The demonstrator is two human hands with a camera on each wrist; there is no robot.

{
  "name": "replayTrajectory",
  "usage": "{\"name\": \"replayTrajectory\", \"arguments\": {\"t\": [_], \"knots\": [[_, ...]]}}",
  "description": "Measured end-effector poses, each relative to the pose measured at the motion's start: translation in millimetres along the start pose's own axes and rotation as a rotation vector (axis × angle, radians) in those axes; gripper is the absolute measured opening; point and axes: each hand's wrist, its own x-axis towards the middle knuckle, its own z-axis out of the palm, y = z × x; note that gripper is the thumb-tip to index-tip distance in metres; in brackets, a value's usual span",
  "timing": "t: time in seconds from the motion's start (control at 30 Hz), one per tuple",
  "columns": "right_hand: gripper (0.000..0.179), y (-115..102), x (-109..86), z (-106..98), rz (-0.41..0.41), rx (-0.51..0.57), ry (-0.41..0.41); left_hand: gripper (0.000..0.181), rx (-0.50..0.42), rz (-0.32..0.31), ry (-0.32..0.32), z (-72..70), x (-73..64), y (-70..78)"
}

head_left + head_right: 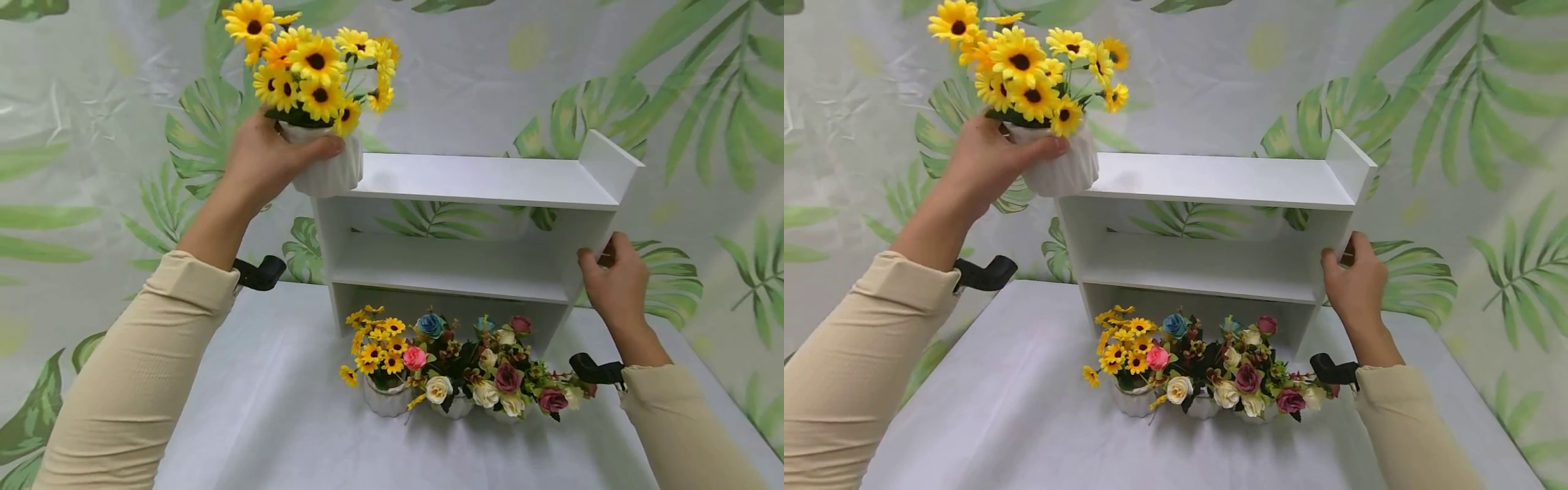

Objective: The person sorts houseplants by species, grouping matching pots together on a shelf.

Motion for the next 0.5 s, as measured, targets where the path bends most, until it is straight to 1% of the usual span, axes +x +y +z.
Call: {"name": "replayTrajectory", "arguments": {"t": [0.03,0.13,0.2,0.37,0.43,0.5], "knots": [[0.037,0,-0.1,0,-0.001,0.002,0.005,0.080,0.002,-0.009,-0.005,2.2,3.7,3.0],[0.037,0,0.0,-1,-0.006,-0.006,0.013,0.079,-0.020,0.001,-0.009,10.7,13.4,9.7],[0.037,-1,-0.2,-1,-0.008,-0.008,0.009,0.079,-0.036,0.013,-0.015,17.6,18.4,13.7],[0.037,-1,-0.4,0,0.001,-0.013,0.002,0.079,-0.062,0.011,-0.042,36.2,30.0,23.8],[0.037,-1,0.3,2,0.001,-0.016,0.007,0.079,-0.064,0.003,-0.041,42.3,35.8,25.6],[0.036,-2,1.0,5,-0.003,-0.018,0.013,0.080,-0.065,-0.002,-0.025,47.9,41.5,24.6]]}}
